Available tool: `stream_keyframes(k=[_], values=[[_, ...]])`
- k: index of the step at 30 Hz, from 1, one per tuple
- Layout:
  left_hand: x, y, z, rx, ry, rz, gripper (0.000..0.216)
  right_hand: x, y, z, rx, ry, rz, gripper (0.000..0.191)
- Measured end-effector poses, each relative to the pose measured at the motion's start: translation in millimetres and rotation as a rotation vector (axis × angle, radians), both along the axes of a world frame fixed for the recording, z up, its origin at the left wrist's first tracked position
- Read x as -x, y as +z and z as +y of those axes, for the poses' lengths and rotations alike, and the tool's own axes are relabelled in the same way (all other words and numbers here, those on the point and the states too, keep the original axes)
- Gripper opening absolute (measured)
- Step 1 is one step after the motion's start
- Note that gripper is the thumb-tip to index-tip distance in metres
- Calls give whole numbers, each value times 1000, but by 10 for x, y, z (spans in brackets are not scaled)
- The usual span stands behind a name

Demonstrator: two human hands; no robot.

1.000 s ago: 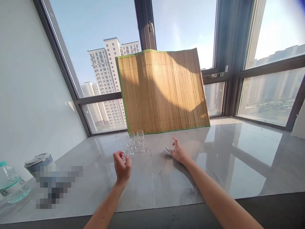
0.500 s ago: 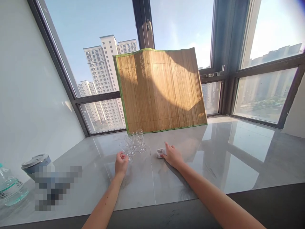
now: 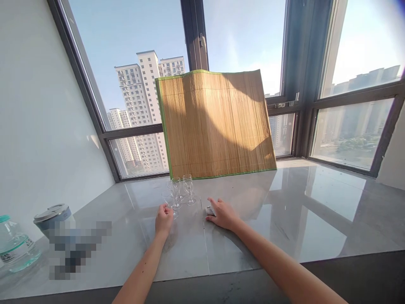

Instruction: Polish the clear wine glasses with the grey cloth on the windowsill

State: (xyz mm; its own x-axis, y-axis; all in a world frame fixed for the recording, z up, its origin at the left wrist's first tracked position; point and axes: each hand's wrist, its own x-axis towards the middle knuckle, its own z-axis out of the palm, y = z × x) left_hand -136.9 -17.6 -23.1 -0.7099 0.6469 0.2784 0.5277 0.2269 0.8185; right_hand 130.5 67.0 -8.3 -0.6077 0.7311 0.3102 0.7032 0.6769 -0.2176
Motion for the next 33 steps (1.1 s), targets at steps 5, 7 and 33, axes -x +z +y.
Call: stream_keyframes(k=[5,7,33], values=[[28,-10,16,-25,-67,-20,28,50,27,-50,-38,39,-44,56],[49,-29,21,-10,-102,6,19,46,57,-80,-74,105,-57,61],[-387,117,-57,-246,-283,486,28,309,8,442,34,-19,726,66]])
